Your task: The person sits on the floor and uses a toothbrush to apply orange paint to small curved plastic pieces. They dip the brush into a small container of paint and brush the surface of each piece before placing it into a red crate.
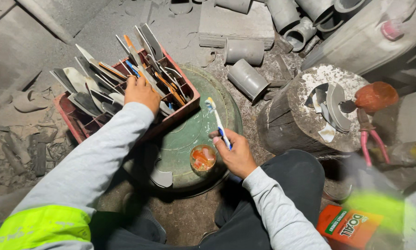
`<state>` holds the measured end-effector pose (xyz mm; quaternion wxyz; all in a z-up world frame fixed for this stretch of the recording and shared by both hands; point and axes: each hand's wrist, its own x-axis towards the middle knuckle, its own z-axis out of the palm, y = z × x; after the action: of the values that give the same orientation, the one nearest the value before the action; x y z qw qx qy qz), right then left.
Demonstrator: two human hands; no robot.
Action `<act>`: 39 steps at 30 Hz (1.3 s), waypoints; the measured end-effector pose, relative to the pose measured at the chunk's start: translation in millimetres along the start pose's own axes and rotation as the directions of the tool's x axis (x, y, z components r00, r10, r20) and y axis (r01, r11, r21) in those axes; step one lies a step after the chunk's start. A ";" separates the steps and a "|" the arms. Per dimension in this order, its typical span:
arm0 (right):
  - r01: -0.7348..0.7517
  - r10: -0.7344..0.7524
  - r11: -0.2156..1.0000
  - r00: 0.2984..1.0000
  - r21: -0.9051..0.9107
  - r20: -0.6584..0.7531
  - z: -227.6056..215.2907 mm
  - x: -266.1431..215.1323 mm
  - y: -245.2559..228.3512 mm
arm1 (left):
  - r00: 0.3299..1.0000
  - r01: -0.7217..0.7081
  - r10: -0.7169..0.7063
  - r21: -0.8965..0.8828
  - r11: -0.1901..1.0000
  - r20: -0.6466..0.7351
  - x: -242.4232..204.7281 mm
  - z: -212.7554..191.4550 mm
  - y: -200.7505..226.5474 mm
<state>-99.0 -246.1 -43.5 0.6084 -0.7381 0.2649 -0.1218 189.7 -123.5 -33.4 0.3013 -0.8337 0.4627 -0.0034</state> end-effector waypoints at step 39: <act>0.137 -0.144 0.958 0.990 -0.252 -0.009 -9.6 -5.7 -3.8 | 0.813 0.049 -0.501 -0.822 0.567 -0.297 -156.6 61.3 51.7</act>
<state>-107.7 -250.6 -36.8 0.4962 -0.8244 0.2334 -0.1402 77.8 8.1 -67.0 -0.2290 -0.9112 0.3360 -0.0662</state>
